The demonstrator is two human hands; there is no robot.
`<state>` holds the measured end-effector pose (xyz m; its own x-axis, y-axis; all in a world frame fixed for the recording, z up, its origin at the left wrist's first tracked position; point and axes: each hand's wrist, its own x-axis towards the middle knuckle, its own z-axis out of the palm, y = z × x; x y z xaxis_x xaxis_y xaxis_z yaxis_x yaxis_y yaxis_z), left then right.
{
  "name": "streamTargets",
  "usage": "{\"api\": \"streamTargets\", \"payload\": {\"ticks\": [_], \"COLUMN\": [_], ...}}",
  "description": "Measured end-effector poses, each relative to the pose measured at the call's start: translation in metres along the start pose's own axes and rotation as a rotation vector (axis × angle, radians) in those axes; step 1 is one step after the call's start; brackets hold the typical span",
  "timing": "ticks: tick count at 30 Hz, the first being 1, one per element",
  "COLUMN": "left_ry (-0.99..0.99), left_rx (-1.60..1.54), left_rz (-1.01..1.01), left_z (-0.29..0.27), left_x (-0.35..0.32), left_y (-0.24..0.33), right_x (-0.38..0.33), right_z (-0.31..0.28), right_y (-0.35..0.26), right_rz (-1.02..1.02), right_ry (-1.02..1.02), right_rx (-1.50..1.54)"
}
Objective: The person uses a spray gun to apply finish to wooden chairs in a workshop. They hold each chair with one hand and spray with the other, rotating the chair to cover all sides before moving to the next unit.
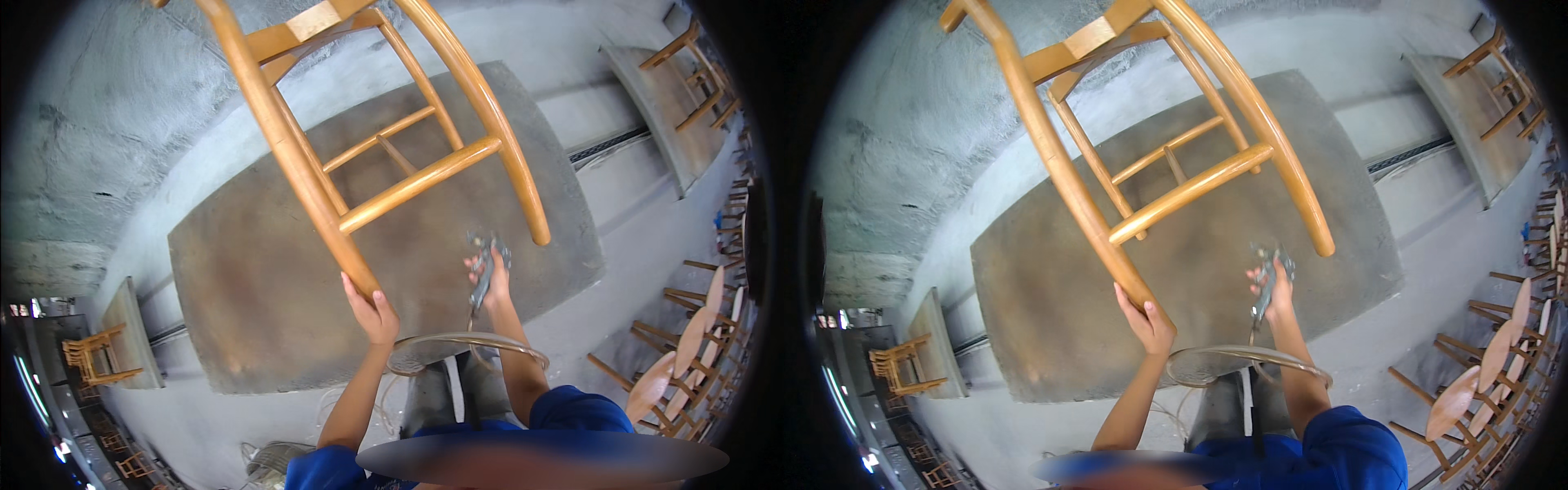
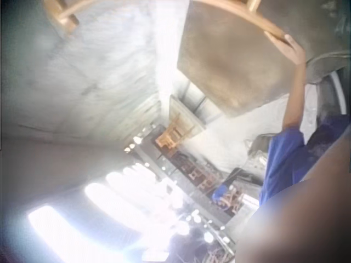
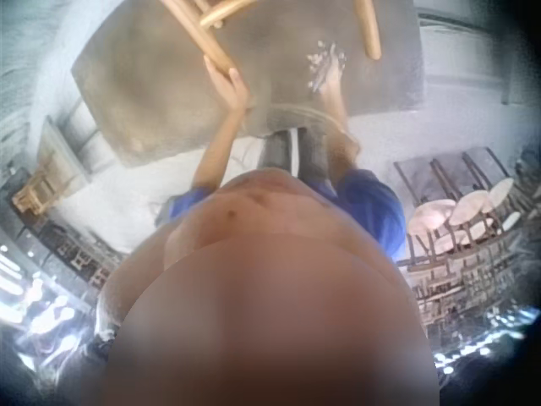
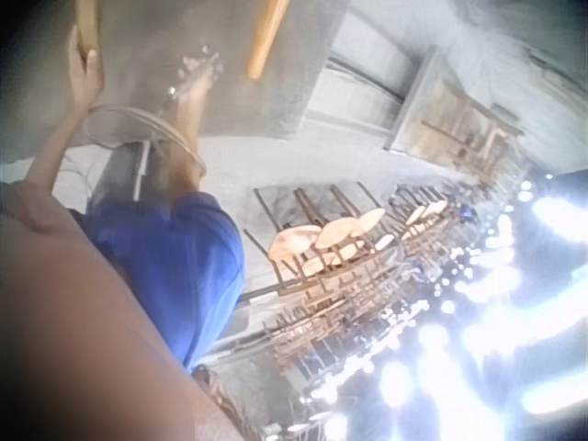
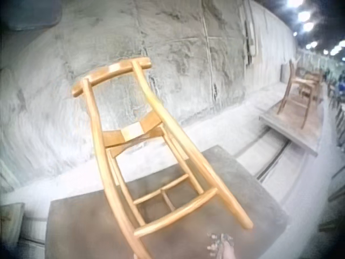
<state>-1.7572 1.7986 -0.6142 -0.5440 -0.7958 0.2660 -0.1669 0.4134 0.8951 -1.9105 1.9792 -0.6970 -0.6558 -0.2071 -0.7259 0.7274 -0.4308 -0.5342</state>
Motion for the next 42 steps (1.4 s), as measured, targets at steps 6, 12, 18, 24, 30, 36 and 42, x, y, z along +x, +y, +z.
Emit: {"api": "streamTargets", "payload": {"ticks": [6, 12, 18, 24, 30, 36, 42], "left_ry": [-0.021, -0.089, -0.241, -0.396, -0.416, -0.674, -0.34], "left_rx": [0.04, 0.078, 0.181, 0.211, 0.301, 0.465, 0.006], "left_rz": [-0.002, 0.01, -0.067, -0.157, -0.077, -0.272, -0.115], "left_z": [0.0, -0.01, -0.037, -0.053, -0.052, -0.063, -0.075], "left_x": [-0.01, -0.025, -0.035, -0.038, -0.046, -0.046, -0.012], "left_y": [-0.016, -0.028, -0.03, -0.029, -0.047, -0.045, 0.007], "right_x": [-0.157, -0.222, -0.257, -0.276, -0.315, -0.359, -0.379], "right_z": [-0.053, 0.051, 0.168, 0.165, 0.152, 0.194, 0.161], "right_y": [0.001, -0.055, -0.109, -0.132, -0.132, -0.146, -0.184], "right_rz": [-0.027, -0.54, -0.847, -1.07, -1.153, -1.167, -1.378], "right_ry": [-0.103, -0.226, -0.44, -0.232, -0.217, -0.582, -0.325], "right_rx": [-0.114, -0.445, -0.446, -0.515, -0.516, -0.312, -0.315]}}
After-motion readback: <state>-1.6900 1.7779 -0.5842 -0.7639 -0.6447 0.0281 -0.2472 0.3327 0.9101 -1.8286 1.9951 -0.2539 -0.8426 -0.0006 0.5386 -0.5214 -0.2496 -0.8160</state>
